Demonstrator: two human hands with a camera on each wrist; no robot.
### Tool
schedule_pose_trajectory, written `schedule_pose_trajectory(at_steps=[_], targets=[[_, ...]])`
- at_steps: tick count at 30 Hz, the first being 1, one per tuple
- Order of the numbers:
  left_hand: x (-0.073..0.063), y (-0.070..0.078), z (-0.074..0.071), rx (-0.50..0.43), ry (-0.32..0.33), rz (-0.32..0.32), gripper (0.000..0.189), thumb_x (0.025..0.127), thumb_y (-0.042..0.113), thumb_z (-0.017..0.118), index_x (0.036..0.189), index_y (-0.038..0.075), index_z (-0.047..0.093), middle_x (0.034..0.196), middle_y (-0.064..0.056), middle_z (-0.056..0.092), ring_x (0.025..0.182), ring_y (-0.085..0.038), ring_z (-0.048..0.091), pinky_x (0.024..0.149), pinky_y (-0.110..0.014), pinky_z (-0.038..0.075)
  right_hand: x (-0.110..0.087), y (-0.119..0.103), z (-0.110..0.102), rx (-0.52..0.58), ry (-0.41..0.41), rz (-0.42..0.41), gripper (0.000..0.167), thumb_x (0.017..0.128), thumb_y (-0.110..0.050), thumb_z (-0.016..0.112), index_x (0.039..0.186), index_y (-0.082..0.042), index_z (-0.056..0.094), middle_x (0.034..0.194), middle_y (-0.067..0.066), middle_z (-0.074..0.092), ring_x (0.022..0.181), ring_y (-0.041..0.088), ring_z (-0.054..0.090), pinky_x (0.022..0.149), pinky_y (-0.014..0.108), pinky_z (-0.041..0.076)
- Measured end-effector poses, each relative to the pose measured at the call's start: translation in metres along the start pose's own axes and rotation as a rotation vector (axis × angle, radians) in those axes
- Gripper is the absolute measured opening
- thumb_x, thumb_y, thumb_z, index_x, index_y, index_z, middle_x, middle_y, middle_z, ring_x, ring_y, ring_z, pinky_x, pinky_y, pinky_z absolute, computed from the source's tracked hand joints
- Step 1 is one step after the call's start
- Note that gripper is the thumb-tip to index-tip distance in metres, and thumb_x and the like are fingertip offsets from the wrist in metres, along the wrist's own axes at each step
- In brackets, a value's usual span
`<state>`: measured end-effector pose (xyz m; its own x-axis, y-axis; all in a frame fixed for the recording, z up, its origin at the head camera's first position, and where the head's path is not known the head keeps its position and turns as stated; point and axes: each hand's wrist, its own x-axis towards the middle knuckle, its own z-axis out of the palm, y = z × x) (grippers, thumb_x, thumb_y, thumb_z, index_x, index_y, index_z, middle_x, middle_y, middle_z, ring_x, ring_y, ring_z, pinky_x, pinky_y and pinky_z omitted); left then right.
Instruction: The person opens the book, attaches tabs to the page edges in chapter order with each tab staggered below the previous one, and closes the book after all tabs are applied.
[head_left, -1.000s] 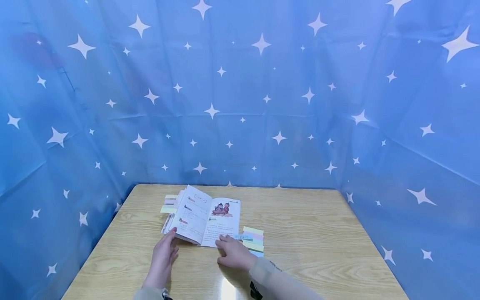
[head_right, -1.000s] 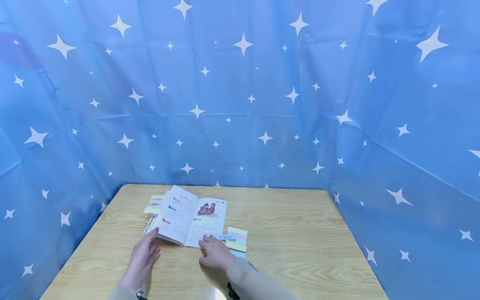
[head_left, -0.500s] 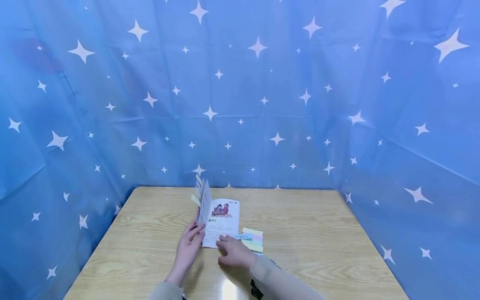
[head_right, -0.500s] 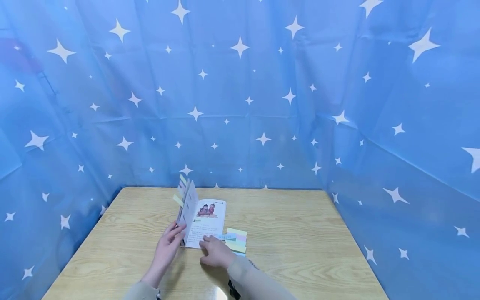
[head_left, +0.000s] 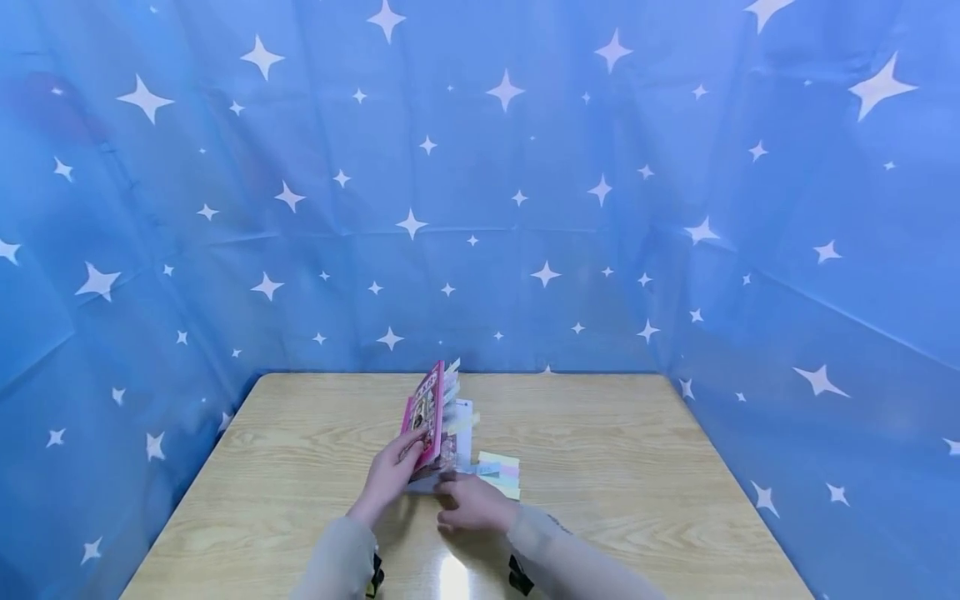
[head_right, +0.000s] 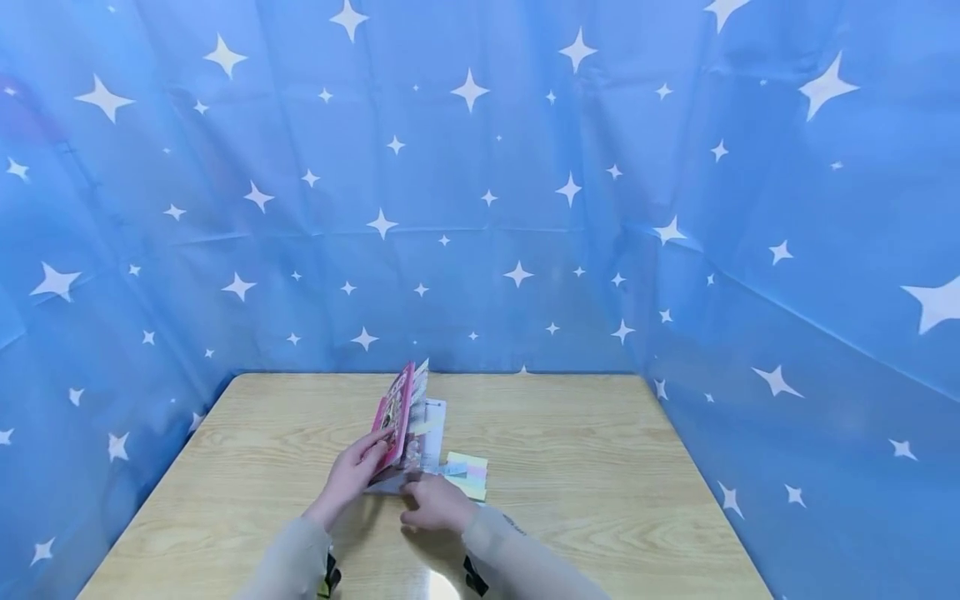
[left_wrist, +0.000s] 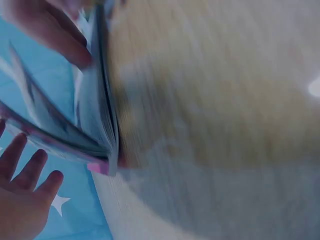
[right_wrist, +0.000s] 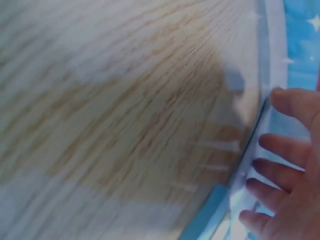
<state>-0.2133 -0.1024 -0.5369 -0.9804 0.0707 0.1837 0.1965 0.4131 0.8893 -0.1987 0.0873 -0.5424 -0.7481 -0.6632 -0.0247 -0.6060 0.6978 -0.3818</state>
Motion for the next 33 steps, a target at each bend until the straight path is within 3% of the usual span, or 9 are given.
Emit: schedule_pose_trajectory(at_steps=[4, 11, 17, 19, 23, 25, 27, 30, 33], targets=[[0.009, -0.008, -0.003, 0.154, -0.136, 0.035, 0.043, 0.099, 0.029, 0.055, 0.14, 0.017, 0.054, 0.144, -0.016, 0.047, 0.132, -0.041, 0.041, 0.107, -0.059, 0.031, -0.007, -0.001, -0.007, 0.004, -0.006, -0.003, 0.022, 0.085, -0.028, 0.071, 0.097, -0.01, 0.069, 0.068, -0.011, 0.054, 0.059, 0.003, 0.046, 0.054, 0.017, 0.041], [0.011, -0.012, 0.001, 0.39, -0.303, 0.069, 0.049, 0.098, 0.031, 0.056, 0.144, 0.015, 0.049, 0.149, -0.022, 0.038, 0.134, -0.046, 0.034, 0.107, -0.064, 0.028, -0.019, -0.001, -0.014, -0.03, -0.01, 0.002, 0.019, 0.086, -0.028, 0.071, 0.095, -0.011, 0.069, 0.062, -0.014, 0.046, 0.053, 0.002, 0.041, 0.049, 0.015, 0.038], [0.008, -0.014, 0.008, 0.481, -0.363, 0.089, 0.05, 0.097, 0.03, 0.058, 0.142, 0.011, 0.05, 0.149, -0.022, 0.037, 0.137, -0.047, 0.028, 0.109, -0.063, 0.024, -0.026, -0.002, -0.015, -0.002, 0.03, -0.004, 0.023, 0.088, -0.024, 0.068, 0.07, -0.014, 0.059, 0.054, -0.015, 0.037, 0.046, 0.001, 0.032, 0.045, 0.014, 0.032], [0.008, -0.013, 0.011, 0.508, -0.375, 0.075, 0.05, 0.096, 0.031, 0.059, 0.142, 0.012, 0.051, 0.15, -0.021, 0.037, 0.138, -0.047, 0.027, 0.109, -0.064, 0.023, -0.027, -0.004, -0.015, 0.022, 0.069, 0.021, 0.018, 0.087, -0.024, 0.068, 0.077, -0.009, 0.066, 0.051, -0.015, 0.035, 0.044, 0.001, 0.03, 0.043, 0.016, 0.032], [0.007, -0.01, 0.016, 0.568, -0.403, 0.056, 0.052, 0.093, 0.032, 0.061, 0.14, 0.012, 0.052, 0.15, -0.021, 0.036, 0.138, -0.047, 0.026, 0.109, -0.064, 0.024, -0.025, -0.007, -0.013, -0.039, 0.133, 0.086, 0.021, 0.088, -0.03, 0.068, 0.078, -0.011, 0.069, 0.051, -0.016, 0.042, 0.046, 0.0, 0.039, 0.062, 0.029, 0.051], [0.007, -0.009, 0.017, 0.6, -0.417, 0.05, 0.054, 0.092, 0.031, 0.063, 0.141, 0.012, 0.052, 0.151, -0.02, 0.036, 0.138, -0.047, 0.025, 0.109, -0.064, 0.023, -0.022, -0.01, -0.012, -0.112, 0.132, 0.108, 0.022, 0.088, -0.036, 0.068, 0.083, -0.014, 0.071, 0.063, -0.013, 0.059, 0.059, 0.003, 0.055, 0.085, 0.044, 0.051], [0.008, -0.007, 0.018, 0.616, -0.428, 0.048, 0.055, 0.09, 0.031, 0.064, 0.14, 0.011, 0.052, 0.15, -0.021, 0.036, 0.139, -0.048, 0.025, 0.109, -0.064, 0.023, -0.019, -0.012, -0.009, -0.166, 0.101, 0.132, 0.027, 0.087, -0.041, 0.067, 0.094, -0.016, 0.073, 0.09, -0.007, 0.071, 0.085, 0.01, 0.065, 0.101, 0.058, 0.039], [0.008, -0.007, 0.018, 0.629, -0.443, 0.038, 0.057, 0.09, 0.031, 0.065, 0.141, 0.013, 0.051, 0.151, -0.02, 0.035, 0.14, -0.047, 0.023, 0.109, -0.064, 0.022, -0.016, -0.015, -0.006, -0.201, 0.042, 0.175, 0.051, 0.084, -0.048, 0.068, 0.121, -0.013, 0.067, 0.13, 0.003, 0.061, 0.118, 0.021, 0.057, 0.106, 0.063, 0.03], [0.009, -0.008, 0.016, 0.642, -0.453, 0.04, 0.057, 0.089, 0.031, 0.066, 0.141, 0.012, 0.051, 0.152, -0.019, 0.035, 0.14, -0.046, 0.023, 0.11, -0.063, 0.023, -0.013, -0.013, 0.0, -0.237, 0.018, 0.194, 0.066, 0.082, -0.051, 0.068, 0.133, -0.01, 0.059, 0.142, 0.007, 0.051, 0.129, 0.025, 0.049, 0.107, 0.062, 0.03]])
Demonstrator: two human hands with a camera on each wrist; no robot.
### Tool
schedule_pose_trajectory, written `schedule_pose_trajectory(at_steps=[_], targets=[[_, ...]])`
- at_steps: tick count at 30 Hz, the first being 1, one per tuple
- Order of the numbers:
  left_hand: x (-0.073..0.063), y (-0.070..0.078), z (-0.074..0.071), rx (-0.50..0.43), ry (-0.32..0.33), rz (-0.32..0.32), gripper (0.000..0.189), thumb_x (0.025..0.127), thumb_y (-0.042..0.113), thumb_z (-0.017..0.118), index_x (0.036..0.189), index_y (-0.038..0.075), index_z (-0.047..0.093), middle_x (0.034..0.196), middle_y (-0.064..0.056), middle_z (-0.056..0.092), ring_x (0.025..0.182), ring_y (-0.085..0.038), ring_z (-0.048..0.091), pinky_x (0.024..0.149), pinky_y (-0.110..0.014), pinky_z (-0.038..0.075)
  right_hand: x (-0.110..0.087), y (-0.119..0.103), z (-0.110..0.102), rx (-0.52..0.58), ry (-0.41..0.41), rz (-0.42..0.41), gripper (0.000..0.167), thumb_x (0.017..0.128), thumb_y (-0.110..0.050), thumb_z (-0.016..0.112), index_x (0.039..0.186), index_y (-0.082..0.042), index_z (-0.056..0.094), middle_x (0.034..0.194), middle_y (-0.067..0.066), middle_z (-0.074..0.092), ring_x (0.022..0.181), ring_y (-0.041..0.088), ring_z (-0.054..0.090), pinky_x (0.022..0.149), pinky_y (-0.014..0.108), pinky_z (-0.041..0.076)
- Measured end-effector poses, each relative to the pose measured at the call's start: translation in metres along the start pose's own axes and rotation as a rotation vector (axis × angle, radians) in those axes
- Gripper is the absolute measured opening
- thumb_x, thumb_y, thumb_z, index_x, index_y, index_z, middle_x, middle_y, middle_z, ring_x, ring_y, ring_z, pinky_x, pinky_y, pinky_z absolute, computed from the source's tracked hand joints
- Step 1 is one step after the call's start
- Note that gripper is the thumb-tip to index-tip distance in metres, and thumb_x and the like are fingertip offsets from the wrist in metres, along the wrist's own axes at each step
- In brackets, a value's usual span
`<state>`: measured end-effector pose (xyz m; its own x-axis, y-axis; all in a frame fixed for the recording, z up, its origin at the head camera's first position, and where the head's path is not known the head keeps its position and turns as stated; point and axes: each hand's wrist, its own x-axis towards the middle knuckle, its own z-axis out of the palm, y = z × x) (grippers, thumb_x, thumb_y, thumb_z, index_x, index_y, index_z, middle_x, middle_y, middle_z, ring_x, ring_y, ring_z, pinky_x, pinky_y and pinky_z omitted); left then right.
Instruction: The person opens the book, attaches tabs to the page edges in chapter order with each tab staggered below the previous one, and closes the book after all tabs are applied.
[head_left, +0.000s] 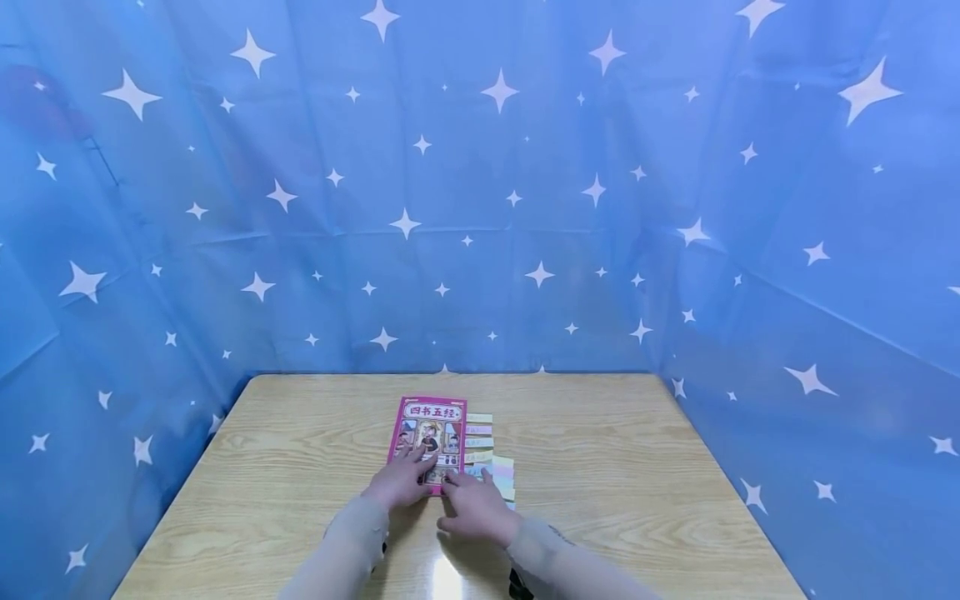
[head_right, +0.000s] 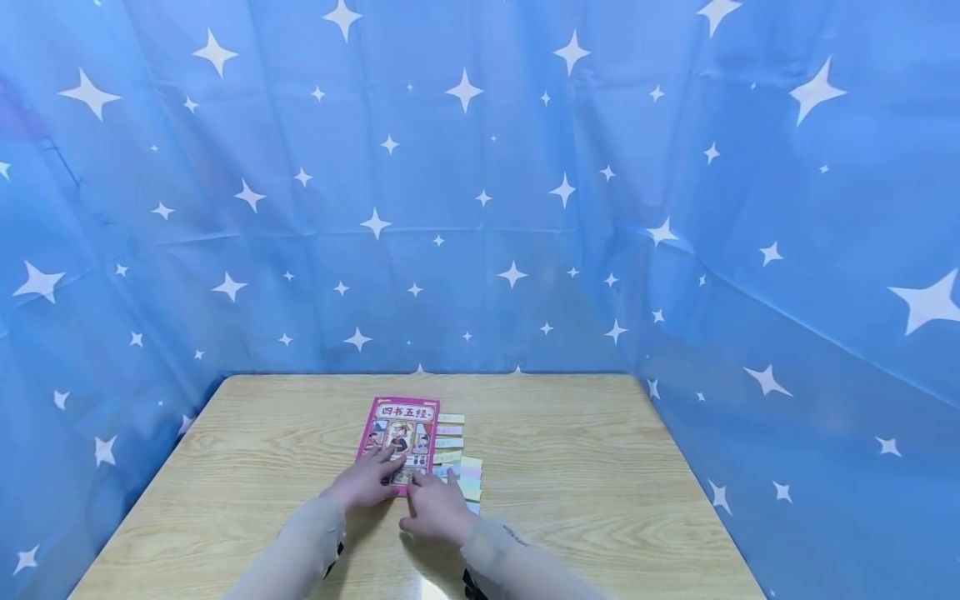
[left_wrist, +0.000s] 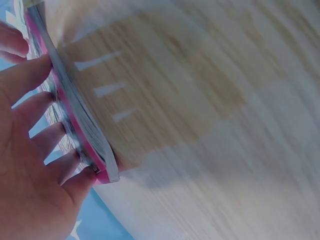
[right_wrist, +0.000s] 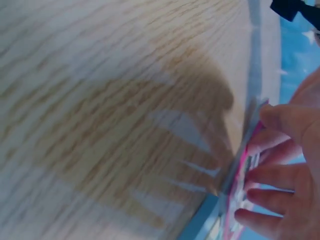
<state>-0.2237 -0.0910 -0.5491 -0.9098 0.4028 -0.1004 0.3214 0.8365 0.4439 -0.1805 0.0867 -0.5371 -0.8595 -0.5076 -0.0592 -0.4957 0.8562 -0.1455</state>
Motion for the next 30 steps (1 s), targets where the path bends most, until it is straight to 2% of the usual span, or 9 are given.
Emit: schedule_pose_trajectory(at_steps=[6, 15, 19, 24, 30], targets=[[-0.005, -0.011, -0.006, -0.008, -0.005, -0.021, 0.056, 0.089, 0.026, 0.067, 0.141, 0.011, 0.052, 0.152, -0.019, 0.035, 0.141, -0.045, 0.022, 0.11, -0.062, 0.023, 0.006, -0.002, 0.011, -0.019, 0.001, -0.013, 0.071, 0.083, -0.051, 0.066, 0.137, -0.007, 0.055, 0.144, 0.008, 0.048, 0.131, 0.025, 0.046, 0.107, 0.061, 0.03], [-0.014, -0.032, -0.014, -0.041, -0.014, -0.035, 0.057, 0.088, 0.025, 0.069, 0.14, 0.01, 0.052, 0.152, -0.019, 0.034, 0.141, -0.045, 0.021, 0.11, -0.063, 0.022, 0.016, -0.015, 0.012, 0.0, -0.011, -0.046, 0.068, 0.084, -0.047, 0.065, 0.138, -0.007, 0.053, 0.145, 0.007, 0.047, 0.133, 0.021, 0.044, 0.107, 0.06, 0.031], [-0.017, -0.036, -0.017, -0.053, -0.022, -0.057, 0.057, 0.087, 0.024, 0.069, 0.14, 0.01, 0.052, 0.153, -0.018, 0.034, 0.141, -0.044, 0.021, 0.11, -0.063, 0.021, 0.018, -0.018, 0.015, 0.004, -0.008, -0.063, 0.069, 0.084, -0.046, 0.065, 0.14, -0.007, 0.052, 0.147, 0.007, 0.046, 0.134, 0.02, 0.043, 0.107, 0.06, 0.031], [-0.015, -0.033, -0.019, -0.024, -0.007, -0.041, 0.056, 0.086, 0.022, 0.07, 0.138, 0.009, 0.055, 0.151, -0.019, 0.036, 0.14, -0.045, 0.023, 0.11, -0.063, 0.023, 0.02, -0.019, 0.015, 0.007, -0.015, -0.059, 0.07, 0.085, -0.048, 0.065, 0.139, -0.006, 0.052, 0.147, 0.009, 0.046, 0.134, 0.022, 0.042, 0.107, 0.06, 0.032], [-0.013, -0.025, -0.022, 0.016, 0.058, -0.04, 0.051, 0.085, 0.023, 0.072, 0.133, 0.01, 0.06, 0.145, -0.02, 0.044, 0.136, -0.046, 0.033, 0.108, -0.061, 0.029, 0.021, -0.015, 0.009, 0.035, 0.023, -0.047, 0.065, 0.084, -0.046, 0.067, 0.136, -0.007, 0.056, 0.144, 0.009, 0.048, 0.133, 0.024, 0.043, 0.106, 0.061, 0.032]])
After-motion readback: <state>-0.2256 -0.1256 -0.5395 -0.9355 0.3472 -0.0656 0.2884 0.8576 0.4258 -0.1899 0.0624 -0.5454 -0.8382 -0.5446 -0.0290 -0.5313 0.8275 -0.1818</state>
